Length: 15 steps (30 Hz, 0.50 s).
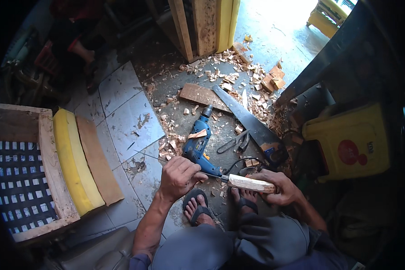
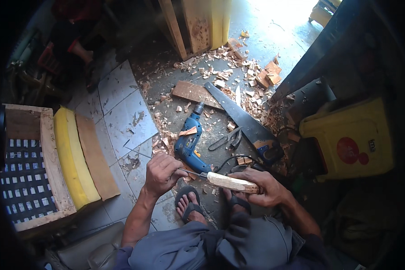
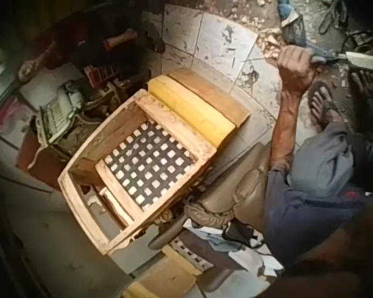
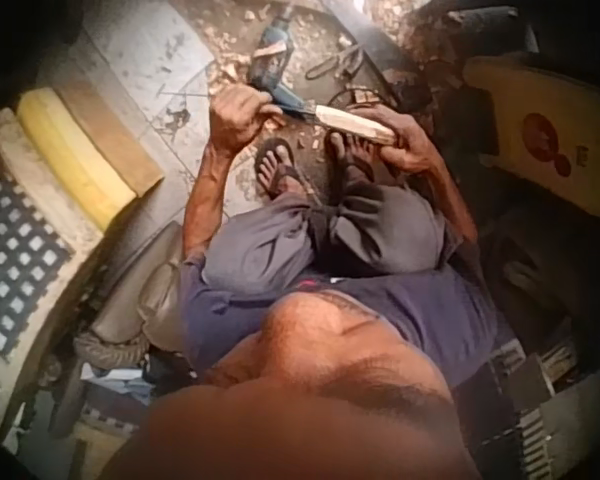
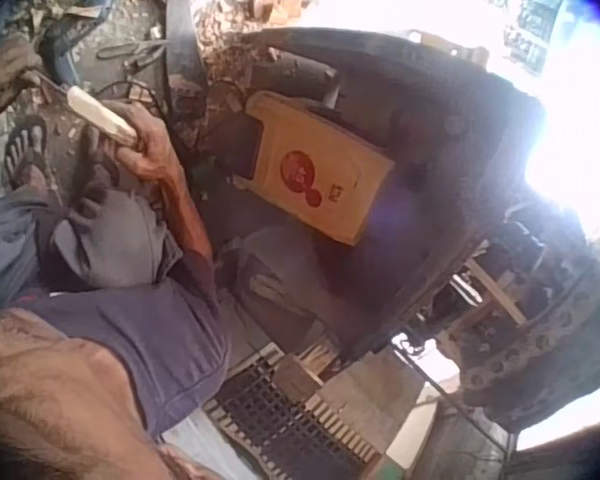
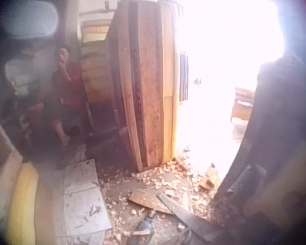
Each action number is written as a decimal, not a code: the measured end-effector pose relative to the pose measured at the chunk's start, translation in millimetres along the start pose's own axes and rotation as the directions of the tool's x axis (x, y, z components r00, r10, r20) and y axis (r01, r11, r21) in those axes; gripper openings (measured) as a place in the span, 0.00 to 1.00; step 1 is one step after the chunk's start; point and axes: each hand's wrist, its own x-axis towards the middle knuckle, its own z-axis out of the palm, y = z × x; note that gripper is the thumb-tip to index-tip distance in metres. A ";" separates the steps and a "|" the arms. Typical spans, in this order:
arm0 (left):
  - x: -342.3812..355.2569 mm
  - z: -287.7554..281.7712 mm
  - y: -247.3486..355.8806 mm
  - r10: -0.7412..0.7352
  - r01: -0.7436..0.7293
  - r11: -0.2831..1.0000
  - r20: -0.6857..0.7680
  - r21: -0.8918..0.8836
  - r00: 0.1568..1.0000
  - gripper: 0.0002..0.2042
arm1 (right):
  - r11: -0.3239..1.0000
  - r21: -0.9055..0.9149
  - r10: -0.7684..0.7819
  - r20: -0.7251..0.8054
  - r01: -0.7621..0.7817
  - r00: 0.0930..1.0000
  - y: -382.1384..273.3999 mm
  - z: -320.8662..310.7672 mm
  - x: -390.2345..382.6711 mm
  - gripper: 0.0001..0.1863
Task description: The person carves a wooden handle by striking a machete with a hammer, then handles a long metal rod and a smaller wooden piece.
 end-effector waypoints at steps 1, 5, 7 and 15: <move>-1.6 2.7 0.1 -0.010 0.010 1.000 0.024 -0.001 1.000 0.15 | 0.999 -0.021 -0.036 -0.003 0.035 0.999 -2.0 -2.8 0.7 0.31; -9.8 10.2 2.0 0.014 -0.014 1.000 0.006 0.017 1.000 0.16 | 0.982 0.012 0.184 0.139 -0.188 0.973 -13.9 -11.3 4.0 0.29; -11.1 13.2 4.0 0.042 -0.044 0.998 0.038 0.050 0.998 0.16 | 0.964 -0.121 0.257 0.196 -0.236 0.946 -15.7 -5.2 7.4 0.27; -8.0 15.6 7.7 0.008 -0.015 0.996 0.084 0.088 0.996 0.16 | 0.929 -0.268 0.287 0.095 -0.254 0.953 1.0 32.7 3.2 0.24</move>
